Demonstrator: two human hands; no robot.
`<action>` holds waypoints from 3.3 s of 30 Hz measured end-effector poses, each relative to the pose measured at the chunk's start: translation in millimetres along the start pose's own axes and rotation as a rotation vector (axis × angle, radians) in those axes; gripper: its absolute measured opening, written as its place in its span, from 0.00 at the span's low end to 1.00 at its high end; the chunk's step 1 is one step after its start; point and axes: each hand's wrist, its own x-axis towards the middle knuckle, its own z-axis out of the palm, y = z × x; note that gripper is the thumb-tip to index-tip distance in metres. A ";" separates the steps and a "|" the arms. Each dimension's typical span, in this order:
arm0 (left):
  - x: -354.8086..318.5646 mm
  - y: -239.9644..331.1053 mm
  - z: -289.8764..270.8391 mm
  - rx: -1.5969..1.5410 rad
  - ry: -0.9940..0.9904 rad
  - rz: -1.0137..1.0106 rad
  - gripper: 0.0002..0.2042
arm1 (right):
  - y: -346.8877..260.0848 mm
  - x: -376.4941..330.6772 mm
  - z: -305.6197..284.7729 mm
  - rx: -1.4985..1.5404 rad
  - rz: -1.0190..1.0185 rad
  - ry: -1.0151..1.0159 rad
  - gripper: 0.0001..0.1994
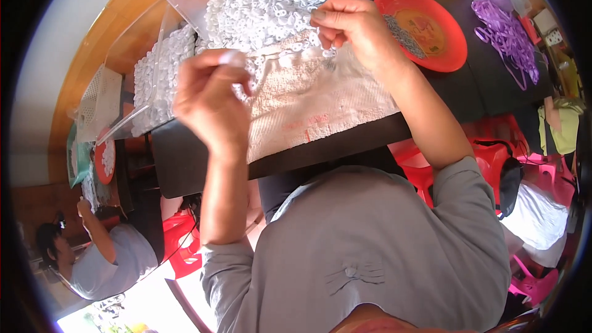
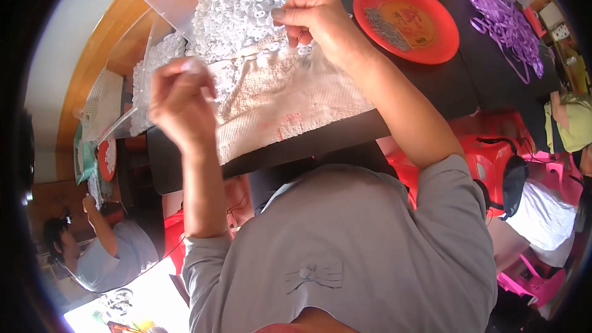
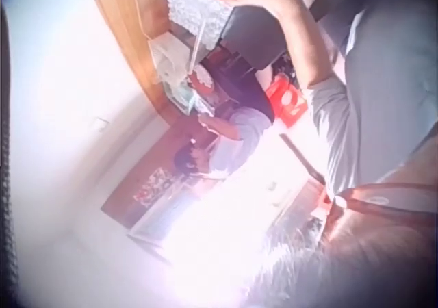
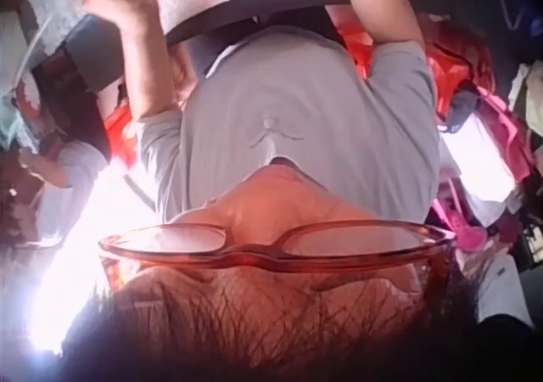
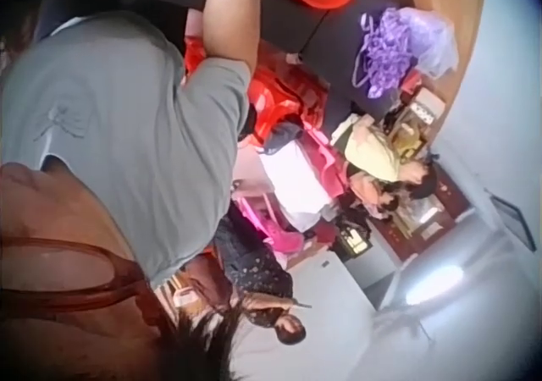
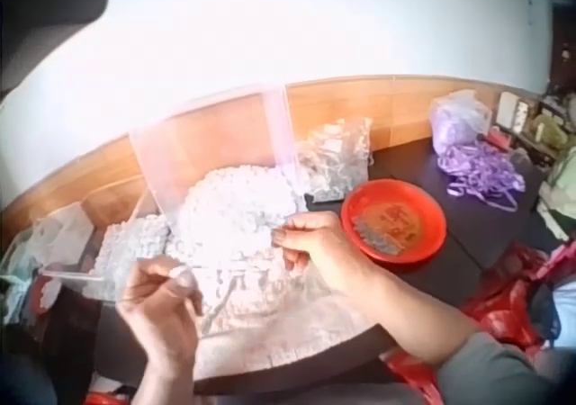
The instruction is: The recorder is assembling small white plastic components by hand at a workbench.
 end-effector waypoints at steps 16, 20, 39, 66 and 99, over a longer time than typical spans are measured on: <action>85.3 52.6 -87.8 1.459 0.076 0.669 0.09 | -14.5 -10.7 -10.7 -0.074 -0.117 0.086 0.10; 34.3 -9.1 -20.6 0.923 -0.398 0.167 0.03 | -6.6 -5.7 -13.2 -0.112 -0.144 0.109 0.09; 1.7 -151.8 -31.8 0.679 -0.541 -0.094 0.07 | 3.9 -15.4 29.7 -0.889 -0.557 0.089 0.09; 5.6 -61.7 6.8 -0.055 -0.291 -0.705 0.09 | 4.3 -11.1 8.2 -0.394 -0.258 -0.097 0.05; 33.5 -128.3 41.1 1.065 -0.628 0.222 0.03 | -0.1 0.1 -13.8 -0.101 -0.220 0.086 0.02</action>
